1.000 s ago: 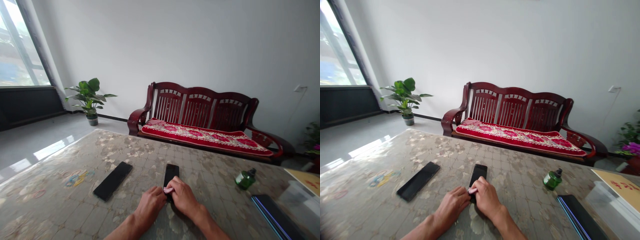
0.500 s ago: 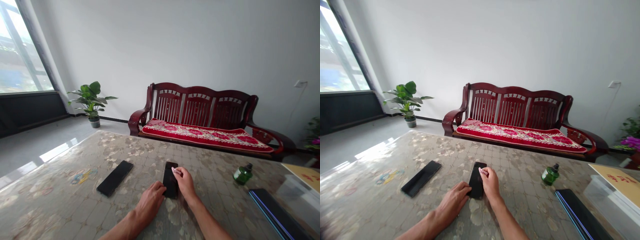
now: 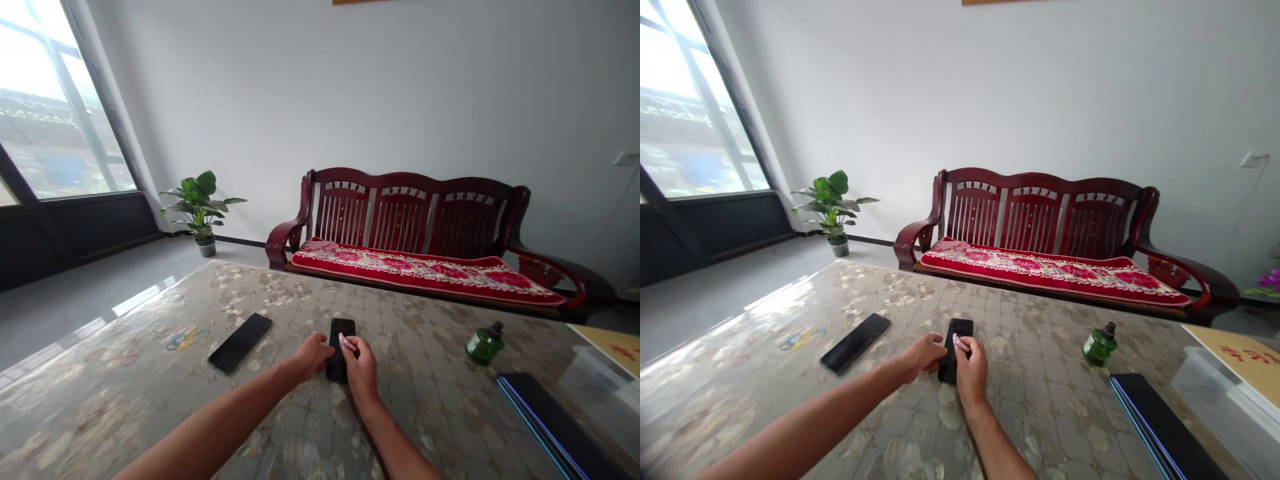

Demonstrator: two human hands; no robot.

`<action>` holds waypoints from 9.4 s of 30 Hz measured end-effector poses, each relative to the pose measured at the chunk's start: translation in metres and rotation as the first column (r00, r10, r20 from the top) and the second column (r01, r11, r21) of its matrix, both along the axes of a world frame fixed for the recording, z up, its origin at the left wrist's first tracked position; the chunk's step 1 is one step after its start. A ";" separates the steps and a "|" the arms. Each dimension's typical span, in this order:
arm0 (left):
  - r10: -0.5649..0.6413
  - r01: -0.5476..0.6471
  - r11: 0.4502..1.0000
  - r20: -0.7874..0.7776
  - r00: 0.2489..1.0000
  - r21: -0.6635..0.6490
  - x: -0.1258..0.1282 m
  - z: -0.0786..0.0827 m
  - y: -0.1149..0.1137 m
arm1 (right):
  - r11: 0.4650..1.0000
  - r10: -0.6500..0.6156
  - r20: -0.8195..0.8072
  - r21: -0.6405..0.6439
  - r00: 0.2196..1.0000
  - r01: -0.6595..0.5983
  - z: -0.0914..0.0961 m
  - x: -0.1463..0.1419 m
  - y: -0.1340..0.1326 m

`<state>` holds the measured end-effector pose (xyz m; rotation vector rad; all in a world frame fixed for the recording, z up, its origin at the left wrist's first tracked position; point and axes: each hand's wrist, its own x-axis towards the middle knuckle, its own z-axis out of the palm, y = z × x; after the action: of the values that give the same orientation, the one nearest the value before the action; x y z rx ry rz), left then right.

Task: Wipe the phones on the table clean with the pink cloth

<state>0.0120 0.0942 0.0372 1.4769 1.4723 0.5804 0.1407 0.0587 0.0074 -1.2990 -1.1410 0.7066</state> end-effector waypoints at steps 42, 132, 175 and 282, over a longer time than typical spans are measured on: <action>-0.165 0.413 0.882 -0.672 0.722 0.228 -0.031 0.051 -0.069 | 0.925 -0.183 0.652 0.368 0.736 -0.097 0.053 0.024 -0.008; -0.214 0.544 0.799 -0.723 0.656 0.257 -0.008 0.064 -0.051 | 0.962 -0.124 0.139 0.261 0.982 0.084 0.018 0.039 -0.035; -0.106 0.015 0.810 0.121 0.987 0.586 0.009 0.039 -0.040 | 0.955 -0.082 0.098 0.293 0.992 0.050 0.081 0.034 -0.048; -0.176 0.154 0.874 0.004 0.984 0.461 -0.040 -0.001 -0.043 | 0.963 -0.157 0.824 0.250 0.544 -0.102 0.065 0.011 -0.045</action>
<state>-0.0278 0.0509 0.0359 1.9191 1.2021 0.8946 0.1517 0.0140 0.0726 -1.4360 -1.9118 -0.2023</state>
